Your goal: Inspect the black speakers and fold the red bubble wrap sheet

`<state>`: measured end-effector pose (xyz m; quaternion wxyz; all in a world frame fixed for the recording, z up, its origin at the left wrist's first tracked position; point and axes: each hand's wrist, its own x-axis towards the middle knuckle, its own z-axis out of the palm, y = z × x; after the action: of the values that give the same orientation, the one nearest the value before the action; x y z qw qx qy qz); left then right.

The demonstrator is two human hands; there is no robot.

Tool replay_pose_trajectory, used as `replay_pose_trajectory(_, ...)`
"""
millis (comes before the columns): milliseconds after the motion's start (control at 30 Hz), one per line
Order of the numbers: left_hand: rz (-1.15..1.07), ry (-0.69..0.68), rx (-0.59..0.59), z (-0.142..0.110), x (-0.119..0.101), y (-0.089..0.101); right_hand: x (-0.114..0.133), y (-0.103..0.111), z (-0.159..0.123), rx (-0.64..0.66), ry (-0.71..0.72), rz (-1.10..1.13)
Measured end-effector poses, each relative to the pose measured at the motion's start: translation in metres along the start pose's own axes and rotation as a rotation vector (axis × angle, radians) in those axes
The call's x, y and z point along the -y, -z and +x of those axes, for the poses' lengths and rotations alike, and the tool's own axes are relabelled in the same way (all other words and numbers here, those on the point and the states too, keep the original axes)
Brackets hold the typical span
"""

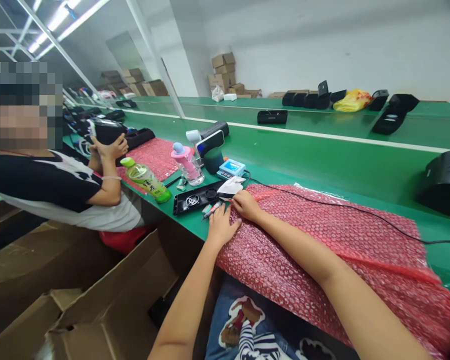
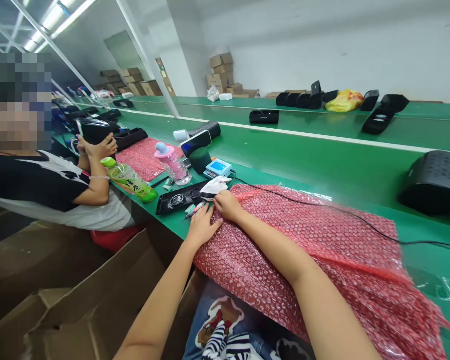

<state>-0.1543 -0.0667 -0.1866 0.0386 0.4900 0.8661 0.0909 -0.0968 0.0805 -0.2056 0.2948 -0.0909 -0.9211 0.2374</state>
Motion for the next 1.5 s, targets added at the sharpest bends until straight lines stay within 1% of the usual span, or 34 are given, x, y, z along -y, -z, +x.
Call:
replay_pose_trajectory(67, 0.007, 0.03, -0.053, -0.002, 0.0, 0.0, 0.001, -0.002, -0.001, 0.029, 0.028, -0.057)
replay_pose_trajectory(233, 0.035, 0.144, -0.213, -0.014, -0.009, 0.0, 0.004, -0.006, -0.002, 0.141, 0.091, -0.154)
replay_pose_trajectory(333, 0.053, 0.162, -0.251, -0.018, -0.012, -0.001, 0.006, -0.005, 0.0, 0.209, 0.115, -0.189)
replay_pose_trajectory(467, 0.068, 0.156, -0.271, -0.019, -0.011, -0.002, 0.009, -0.002, 0.002, 0.294, 0.144, -0.225)
replay_pose_trajectory(567, 0.078, 0.137, -0.275, -0.018, -0.011, -0.002, 0.012, 0.002, 0.003, 0.351, 0.174, -0.24)
replay_pose_trajectory(700, 0.084, 0.08, -0.237, -0.016, -0.012, -0.002, 0.01, 0.007, 0.0, 0.412, 0.213, -0.236)
replay_pose_trajectory(767, 0.087, 0.082, -0.23, -0.015, -0.013, -0.002, 0.007, 0.009, -0.003, 0.432, 0.231, -0.223)
replay_pose_trajectory(867, 0.099, 0.084, -0.244, -0.016, -0.014, -0.002, 0.006, 0.012, -0.01, 0.429, 0.245, -0.203)
replay_pose_trajectory(1033, 0.092, 0.008, -0.157, -0.011, -0.013, -0.002, 0.016, 0.016, -0.014, 0.393, 0.221, -0.204)
replay_pose_trajectory(1100, 0.107, 0.003, -0.15, -0.007, -0.013, -0.002, 0.022, 0.021, -0.019, 0.386, 0.202, -0.223)
replay_pose_trajectory(1167, 0.135, -0.008, -0.148, -0.004, -0.013, -0.003, 0.027, 0.033, -0.033, 0.383, 0.178, -0.258)
replay_pose_trajectory(1200, 0.147, -0.015, -0.143, -0.003, -0.013, -0.003, 0.028, 0.041, -0.045, 0.38, 0.158, -0.282)
replay_pose_trajectory(1267, 0.163, -0.031, -0.135, -0.001, -0.012, -0.003, 0.03, 0.063, -0.077, 0.364, 0.096, -0.341)
replay_pose_trajectory(1333, 0.17, -0.047, -0.136, 0.0, -0.011, -0.003, 0.031, 0.091, -0.117, 0.345, 0.009, -0.432)
replay_pose_trajectory(1400, 0.186, -0.066, -0.149, 0.0, -0.01, 0.0, 0.03, 0.125, -0.161, 0.336, -0.099, -0.571)
replay_pose_trajectory(1500, 0.244, -0.096, -0.219, -0.006, -0.016, 0.009, 0.027, 0.175, -0.218, 0.283, -0.31, -0.713)
